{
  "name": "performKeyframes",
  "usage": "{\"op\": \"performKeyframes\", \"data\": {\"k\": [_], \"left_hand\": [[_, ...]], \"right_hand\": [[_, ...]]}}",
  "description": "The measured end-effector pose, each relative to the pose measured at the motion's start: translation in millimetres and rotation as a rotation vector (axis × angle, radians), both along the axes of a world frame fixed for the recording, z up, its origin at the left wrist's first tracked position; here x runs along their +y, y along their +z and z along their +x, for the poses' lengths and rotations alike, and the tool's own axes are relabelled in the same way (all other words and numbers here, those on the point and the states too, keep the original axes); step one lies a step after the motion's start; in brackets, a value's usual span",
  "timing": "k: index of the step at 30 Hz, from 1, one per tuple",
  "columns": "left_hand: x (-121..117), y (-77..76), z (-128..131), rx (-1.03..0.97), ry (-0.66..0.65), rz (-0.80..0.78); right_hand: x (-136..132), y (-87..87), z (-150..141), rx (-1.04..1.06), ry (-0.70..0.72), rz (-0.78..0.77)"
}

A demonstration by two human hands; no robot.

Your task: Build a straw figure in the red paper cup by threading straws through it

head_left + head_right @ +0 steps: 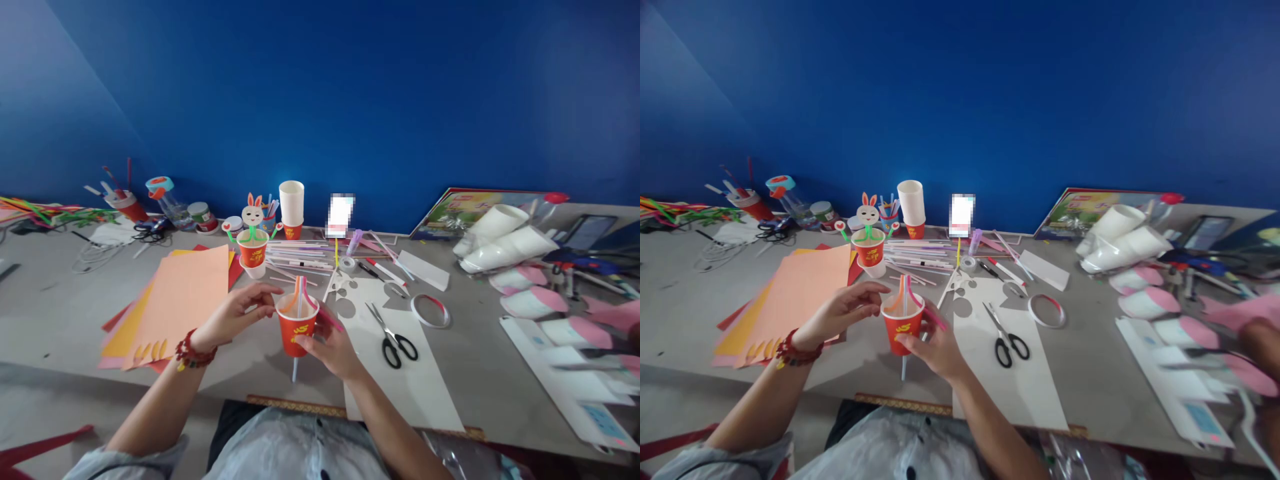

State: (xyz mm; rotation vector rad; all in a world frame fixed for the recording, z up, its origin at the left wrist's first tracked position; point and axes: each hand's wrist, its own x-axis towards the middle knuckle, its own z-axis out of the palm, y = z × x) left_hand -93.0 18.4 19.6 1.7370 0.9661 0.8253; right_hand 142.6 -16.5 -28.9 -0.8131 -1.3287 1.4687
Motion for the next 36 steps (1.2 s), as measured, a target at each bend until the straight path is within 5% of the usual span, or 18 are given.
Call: {"op": "performKeyframes", "data": {"k": [4,11,14,18,22,30,36], "left_hand": [[-6.3,-4.1,2.5,0.101,0.073,0.123],[-15.3,-15.2,11.5,-0.168,0.152,0.002],[-20.0,-18.7,15.0,-0.236,0.151,-0.006],[-24.2,-14.4,20.7,-0.264,0.101,-0.011],[-25.8,-6.1,28.4,-0.301,0.059,0.012],[-28.4,-7.9,48.0,-0.455,0.198,-0.176],[-29.7,-10.8,54.2,-0.393,0.267,-0.057]], "right_hand": [[-1.8,-0.9,-0.6,0.012,0.027,-0.021],[9.6,3.3,26.3,0.079,0.124,0.037],[23.8,25.8,45.8,0.093,0.097,0.105],[38.1,72.1,52.6,-0.323,-0.028,0.317],[45.0,100.6,40.6,-0.55,0.186,0.447],[41.0,106.7,30.5,-0.668,0.097,0.562],[40.3,108.2,28.8,-0.68,0.022,0.595]]}}
